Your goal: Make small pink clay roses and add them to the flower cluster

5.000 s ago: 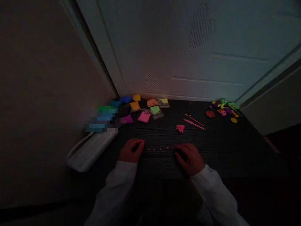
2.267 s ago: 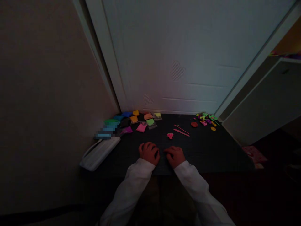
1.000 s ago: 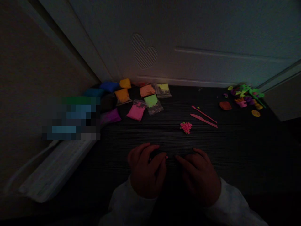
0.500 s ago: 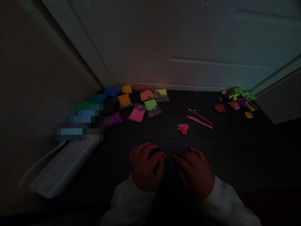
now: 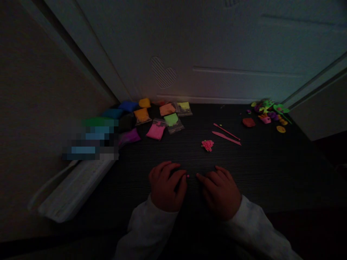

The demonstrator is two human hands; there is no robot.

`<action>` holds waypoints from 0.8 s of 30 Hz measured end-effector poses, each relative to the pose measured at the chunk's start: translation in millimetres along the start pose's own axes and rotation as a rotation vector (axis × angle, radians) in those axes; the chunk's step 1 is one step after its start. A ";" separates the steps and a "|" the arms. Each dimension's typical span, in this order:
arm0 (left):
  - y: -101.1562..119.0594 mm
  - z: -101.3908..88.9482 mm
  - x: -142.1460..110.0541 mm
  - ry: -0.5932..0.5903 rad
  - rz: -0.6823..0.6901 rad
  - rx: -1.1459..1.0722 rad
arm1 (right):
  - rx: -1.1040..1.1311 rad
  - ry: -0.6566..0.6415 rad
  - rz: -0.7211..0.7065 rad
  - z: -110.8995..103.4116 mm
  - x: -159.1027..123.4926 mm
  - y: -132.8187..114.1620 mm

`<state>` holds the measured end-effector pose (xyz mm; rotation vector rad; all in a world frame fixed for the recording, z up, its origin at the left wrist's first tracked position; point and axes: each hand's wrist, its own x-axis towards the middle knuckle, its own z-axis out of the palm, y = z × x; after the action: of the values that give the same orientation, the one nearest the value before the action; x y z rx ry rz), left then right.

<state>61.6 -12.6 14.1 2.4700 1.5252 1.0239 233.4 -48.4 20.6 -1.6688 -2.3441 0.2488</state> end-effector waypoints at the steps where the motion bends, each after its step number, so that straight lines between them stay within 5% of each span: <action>1: -0.2 0.3 -0.2 0.002 0.003 0.003 | 0.008 0.002 0.003 -0.3 0.0 0.1; 24: -1.4 4.6 -1.1 0.078 0.030 -0.034 | 0.312 0.256 0.130 1.4 21.4 -2.8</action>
<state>62.8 -11.5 9.4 2.4651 1.4832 1.1538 223.9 -29.1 22.3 -1.5948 -1.9053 0.3794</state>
